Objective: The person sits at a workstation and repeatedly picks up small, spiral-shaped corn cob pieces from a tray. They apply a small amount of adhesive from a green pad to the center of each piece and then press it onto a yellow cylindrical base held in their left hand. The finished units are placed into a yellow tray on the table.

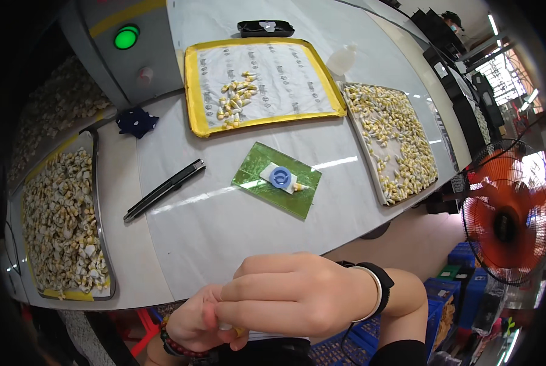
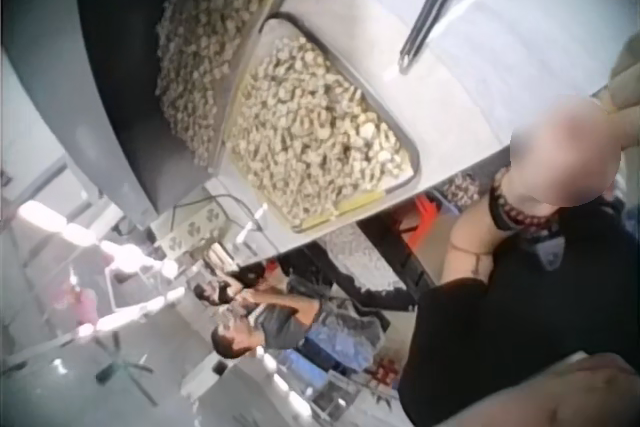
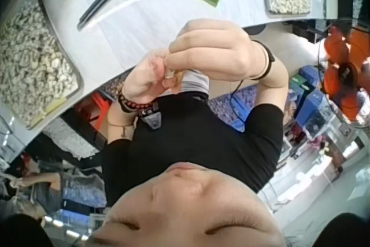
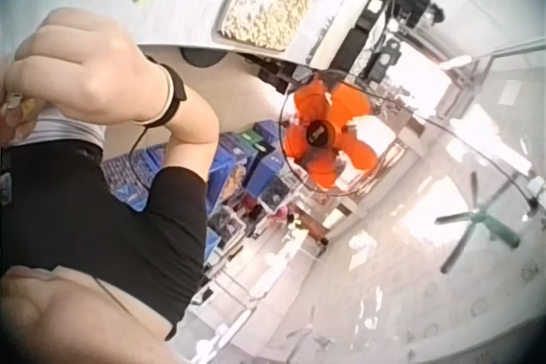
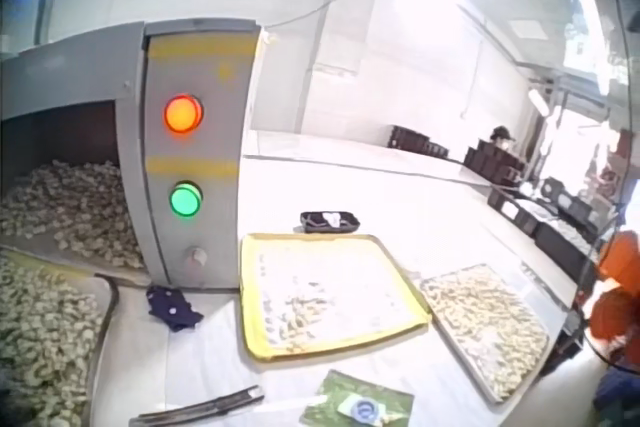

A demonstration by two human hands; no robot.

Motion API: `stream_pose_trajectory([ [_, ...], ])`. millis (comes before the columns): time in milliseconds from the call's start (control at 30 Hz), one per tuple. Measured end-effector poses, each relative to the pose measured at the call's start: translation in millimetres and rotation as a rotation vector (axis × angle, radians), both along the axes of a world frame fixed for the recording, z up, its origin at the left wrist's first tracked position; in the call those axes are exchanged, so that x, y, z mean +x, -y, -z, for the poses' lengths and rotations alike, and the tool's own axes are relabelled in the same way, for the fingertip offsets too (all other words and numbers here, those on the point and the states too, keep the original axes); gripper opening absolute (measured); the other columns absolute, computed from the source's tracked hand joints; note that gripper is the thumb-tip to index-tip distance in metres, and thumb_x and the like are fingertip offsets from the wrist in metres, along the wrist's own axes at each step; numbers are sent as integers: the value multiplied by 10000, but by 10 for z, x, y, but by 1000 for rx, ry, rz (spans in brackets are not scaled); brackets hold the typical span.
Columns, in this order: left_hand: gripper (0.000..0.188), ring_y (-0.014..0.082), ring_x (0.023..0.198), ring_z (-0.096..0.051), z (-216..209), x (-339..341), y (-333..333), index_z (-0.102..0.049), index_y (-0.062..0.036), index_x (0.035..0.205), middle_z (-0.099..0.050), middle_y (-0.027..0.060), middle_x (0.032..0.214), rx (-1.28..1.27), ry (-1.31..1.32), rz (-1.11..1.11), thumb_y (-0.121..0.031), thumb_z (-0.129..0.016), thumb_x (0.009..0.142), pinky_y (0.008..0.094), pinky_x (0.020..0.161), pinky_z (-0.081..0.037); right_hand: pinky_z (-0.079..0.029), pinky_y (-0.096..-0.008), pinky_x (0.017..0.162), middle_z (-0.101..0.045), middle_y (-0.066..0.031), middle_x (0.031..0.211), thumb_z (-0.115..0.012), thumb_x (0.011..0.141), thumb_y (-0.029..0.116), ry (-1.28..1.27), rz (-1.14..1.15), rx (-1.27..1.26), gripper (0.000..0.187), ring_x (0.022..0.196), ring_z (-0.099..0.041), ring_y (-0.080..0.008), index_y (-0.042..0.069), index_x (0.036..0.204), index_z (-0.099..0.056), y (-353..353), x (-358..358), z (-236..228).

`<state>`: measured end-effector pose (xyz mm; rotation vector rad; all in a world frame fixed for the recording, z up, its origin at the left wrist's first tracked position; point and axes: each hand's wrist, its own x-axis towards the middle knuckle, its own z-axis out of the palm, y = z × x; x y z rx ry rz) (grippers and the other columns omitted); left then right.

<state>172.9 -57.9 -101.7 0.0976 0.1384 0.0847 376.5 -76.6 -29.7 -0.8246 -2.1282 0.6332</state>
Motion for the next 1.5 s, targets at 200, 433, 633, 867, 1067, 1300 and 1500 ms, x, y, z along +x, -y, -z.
stream_pose_trajectory([
  [200,454,185,765,-628,-50,23,16,-552,-6,956,-605,74,834,58,-92,-63,-400,-712,800,292,691,-521,-510,-285,621,-608,-140,969,-585,802,52,-30,28,-5,240,741,-599,-234,-51,1018,-593,94,42,57],
  [433,441,185,749,-645,224,-80,125,-567,37,976,-637,104,849,58,-87,-106,-342,-713,803,352,721,-528,-494,-278,612,-655,-90,929,-642,747,2,186,852,73,190,830,-634,-210,14,936,-654,324,466,-289],
  [633,450,156,769,-614,117,-84,19,-567,40,1013,-630,73,819,-44,23,-150,-345,-694,818,356,742,-506,-473,-300,628,-635,-126,861,-596,767,-47,575,1062,-227,182,736,-613,-243,11,928,-657,358,1846,87],
  [867,443,151,775,-594,101,-54,-32,-557,22,1037,-633,45,803,-118,73,-165,-352,-682,835,320,747,-477,-461,-332,624,-567,-145,808,-525,777,-71,670,1117,-219,89,693,-576,-278,-26,842,-566,290,1862,342],
  [1067,440,157,767,-598,78,-66,-41,-559,12,1020,-645,38,793,-140,100,-158,-356,-695,822,313,739,-473,-467,-330,617,-586,-175,801,-517,863,-17,614,1228,-108,81,700,-606,-279,-16,941,-496,311,1784,308],
  [1300,407,162,696,-517,7,-51,-35,-575,30,989,-601,83,731,31,-7,-240,-330,-684,836,305,632,-497,-493,-280,620,-664,-117,812,-617,795,-65,425,775,-46,165,712,-647,-212,10,936,-656,128,936,-160],
  [1500,381,185,759,-638,-48,-115,16,-597,64,980,-629,123,838,270,-60,-366,-200,-772,767,308,735,-522,-485,-351,624,-608,-96,774,-652,740,-6,538,618,-59,143,723,-608,-269,38,873,-624,-140,660,43],
])
